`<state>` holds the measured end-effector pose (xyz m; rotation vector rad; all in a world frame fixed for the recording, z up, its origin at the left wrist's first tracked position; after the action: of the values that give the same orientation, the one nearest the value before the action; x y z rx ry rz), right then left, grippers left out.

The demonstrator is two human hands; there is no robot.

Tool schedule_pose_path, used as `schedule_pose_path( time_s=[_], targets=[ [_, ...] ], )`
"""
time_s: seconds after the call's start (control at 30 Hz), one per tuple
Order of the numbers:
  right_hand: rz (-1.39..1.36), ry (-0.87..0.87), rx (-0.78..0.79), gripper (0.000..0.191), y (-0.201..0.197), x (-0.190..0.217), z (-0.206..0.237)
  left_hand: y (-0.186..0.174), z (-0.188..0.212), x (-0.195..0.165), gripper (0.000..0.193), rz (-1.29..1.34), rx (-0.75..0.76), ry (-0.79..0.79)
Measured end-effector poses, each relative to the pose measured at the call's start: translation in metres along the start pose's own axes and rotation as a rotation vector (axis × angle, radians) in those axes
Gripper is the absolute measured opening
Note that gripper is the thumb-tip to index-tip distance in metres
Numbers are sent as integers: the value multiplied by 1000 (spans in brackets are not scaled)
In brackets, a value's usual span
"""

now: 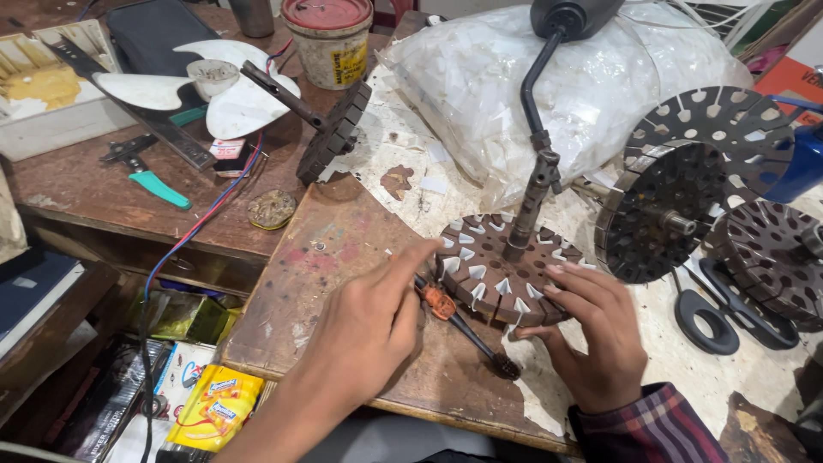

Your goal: The person uses a small brush to clean the surface of a circular metal motor component, then places it aside. They then pick up another similar component and insert small white plastic pieces into its slots by hand, pressing them into place.

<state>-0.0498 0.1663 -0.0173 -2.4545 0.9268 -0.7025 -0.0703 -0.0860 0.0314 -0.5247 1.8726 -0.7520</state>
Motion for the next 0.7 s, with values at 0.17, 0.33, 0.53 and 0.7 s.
schedule_pose_path(
  time_s=[0.17, 0.33, 0.53, 0.7],
  targets=[
    [146, 49, -48, 59, -2, 1, 3, -2, 7, -2, 47, -33, 54, 59],
    [116, 112, -9, 55, -1, -3, 5, 9, 9, 2, 50, -49, 113, -47],
    [102, 110, -17, 52, -1, -3, 4, 28, 21, 2, 50, -22, 4, 41],
    [89, 100, -38, 52, -1, -2, 3, 58, 38, -13, 62, -124, 9, 123]
  ],
)
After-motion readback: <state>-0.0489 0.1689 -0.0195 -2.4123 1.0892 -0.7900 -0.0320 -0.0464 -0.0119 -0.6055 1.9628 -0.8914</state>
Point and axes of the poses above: each hand's wrist, its own z-axis away from the middle knuckle, its own y-axis out of the palm, x = y × z, the point moved 2 cm from there along -z, towards the middle knuckle, and after that the axes turned 7 degrees about -z, right-handed, at the moved point
